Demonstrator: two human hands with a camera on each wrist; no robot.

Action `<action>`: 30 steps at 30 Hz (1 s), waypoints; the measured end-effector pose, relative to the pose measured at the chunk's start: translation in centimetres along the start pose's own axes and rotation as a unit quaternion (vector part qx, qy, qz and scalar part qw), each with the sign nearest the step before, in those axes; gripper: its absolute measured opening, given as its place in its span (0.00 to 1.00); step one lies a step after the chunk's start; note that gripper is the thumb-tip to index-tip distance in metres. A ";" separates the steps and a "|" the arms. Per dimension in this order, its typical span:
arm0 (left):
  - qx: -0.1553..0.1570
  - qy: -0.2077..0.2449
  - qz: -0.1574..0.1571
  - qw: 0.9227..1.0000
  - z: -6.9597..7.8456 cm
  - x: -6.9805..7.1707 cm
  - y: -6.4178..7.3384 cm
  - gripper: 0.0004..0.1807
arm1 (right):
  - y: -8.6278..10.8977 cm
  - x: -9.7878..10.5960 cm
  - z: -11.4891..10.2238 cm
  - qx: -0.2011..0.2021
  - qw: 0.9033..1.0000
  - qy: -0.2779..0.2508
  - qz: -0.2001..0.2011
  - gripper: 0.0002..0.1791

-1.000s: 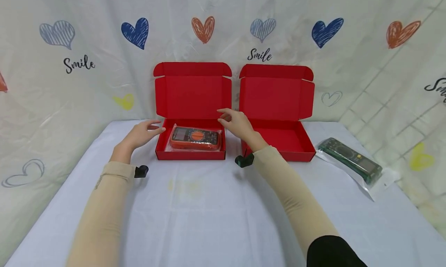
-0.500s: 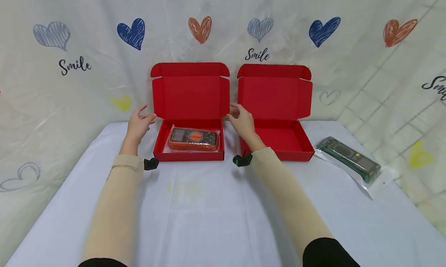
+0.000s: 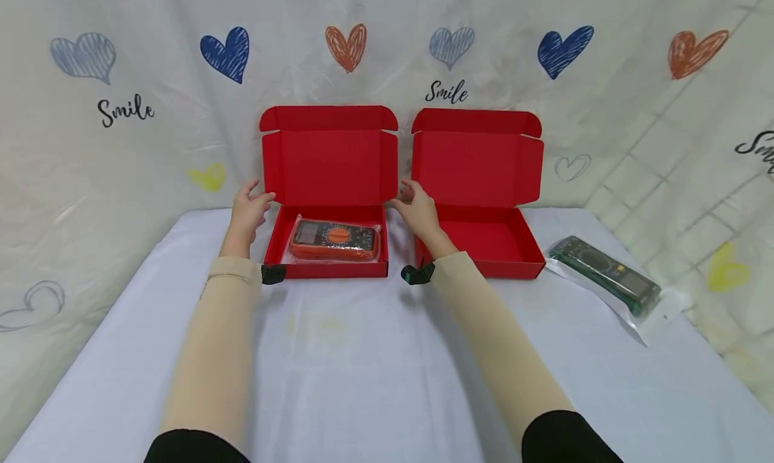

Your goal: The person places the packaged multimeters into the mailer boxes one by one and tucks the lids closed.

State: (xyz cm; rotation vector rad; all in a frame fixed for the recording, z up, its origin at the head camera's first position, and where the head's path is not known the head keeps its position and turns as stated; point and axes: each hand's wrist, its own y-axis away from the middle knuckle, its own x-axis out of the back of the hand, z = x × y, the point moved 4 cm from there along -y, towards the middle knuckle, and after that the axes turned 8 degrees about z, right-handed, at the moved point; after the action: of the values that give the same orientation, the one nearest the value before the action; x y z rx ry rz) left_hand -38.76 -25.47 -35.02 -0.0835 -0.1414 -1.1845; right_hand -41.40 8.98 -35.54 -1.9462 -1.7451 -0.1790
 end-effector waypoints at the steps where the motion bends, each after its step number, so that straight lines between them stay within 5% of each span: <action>1: 0.001 0.002 -0.009 1.000 0.1 -0.2 0.0 0.39 | 0.0 -0.1 0.0 -0.006 1.000 -0.012 -0.005 0.34; 9: -0.002 0.000 -0.034 0.999 0.4 -0.6 0.3 0.40 | -0.2 -0.9 0.1 -0.035 0.996 -0.082 -0.026 0.38; 23: -0.021 -0.040 -0.092 0.995 -0.1 0.5 0.8 0.40 | 0.3 -0.8 -0.1 -0.020 0.996 -0.074 -0.041 0.35; 30: -0.015 -0.064 -0.141 0.988 2.0 0.8 3.4 0.40 | 0.5 -0.6 -0.2 -0.013 0.997 -0.051 -0.055 0.36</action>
State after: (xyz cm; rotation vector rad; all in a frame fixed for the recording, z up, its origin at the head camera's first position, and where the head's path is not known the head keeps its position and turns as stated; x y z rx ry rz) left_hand -35.47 -24.67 -32.93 -0.1709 -0.2548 -1.4645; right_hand -40.95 8.38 -35.76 -1.9078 -1.9274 -0.1435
